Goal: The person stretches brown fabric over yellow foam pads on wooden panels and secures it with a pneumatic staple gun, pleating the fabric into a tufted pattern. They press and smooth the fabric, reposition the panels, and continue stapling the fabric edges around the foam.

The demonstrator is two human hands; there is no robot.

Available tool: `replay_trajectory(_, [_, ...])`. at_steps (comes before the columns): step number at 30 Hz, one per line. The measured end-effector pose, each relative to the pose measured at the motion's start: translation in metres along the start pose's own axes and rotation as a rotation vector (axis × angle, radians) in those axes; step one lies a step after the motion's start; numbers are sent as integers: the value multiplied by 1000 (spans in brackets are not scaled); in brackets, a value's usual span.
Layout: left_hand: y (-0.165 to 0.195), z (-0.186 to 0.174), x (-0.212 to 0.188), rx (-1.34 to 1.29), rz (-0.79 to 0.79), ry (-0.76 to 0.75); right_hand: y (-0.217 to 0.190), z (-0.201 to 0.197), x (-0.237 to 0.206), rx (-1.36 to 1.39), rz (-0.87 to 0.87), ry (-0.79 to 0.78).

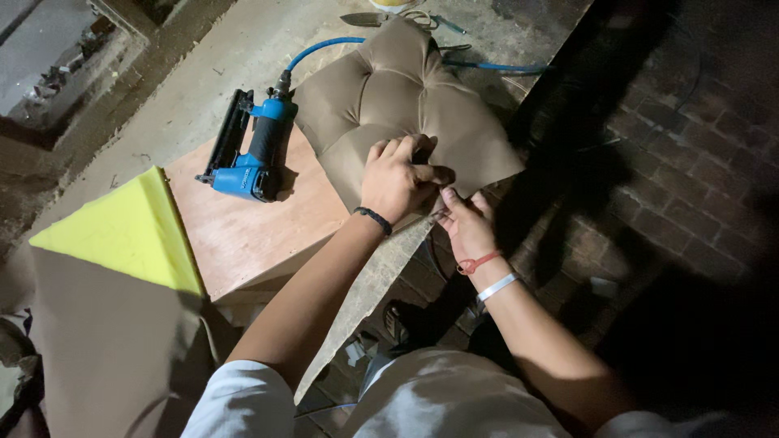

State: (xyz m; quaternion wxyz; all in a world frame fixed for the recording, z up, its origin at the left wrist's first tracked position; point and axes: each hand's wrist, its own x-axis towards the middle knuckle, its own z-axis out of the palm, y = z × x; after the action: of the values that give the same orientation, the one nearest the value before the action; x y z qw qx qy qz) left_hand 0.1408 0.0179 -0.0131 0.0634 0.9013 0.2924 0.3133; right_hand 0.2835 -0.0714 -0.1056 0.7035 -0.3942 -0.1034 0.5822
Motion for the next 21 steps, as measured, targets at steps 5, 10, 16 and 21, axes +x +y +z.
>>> replay_trajectory(5, [-10,-13,1,-150,13,-104,5,-9,11,-118,21,-49])
replay_trajectory(10, [-47,-9,25,-86,-345,-264,12,-5,20,-282,-13,72])
replay_trajectory(16, [-37,9,15,313,-181,-396,20,4,37,-335,-3,132])
replay_trajectory(21, [-22,-2,1,357,32,-421,16,16,41,-277,-23,94])
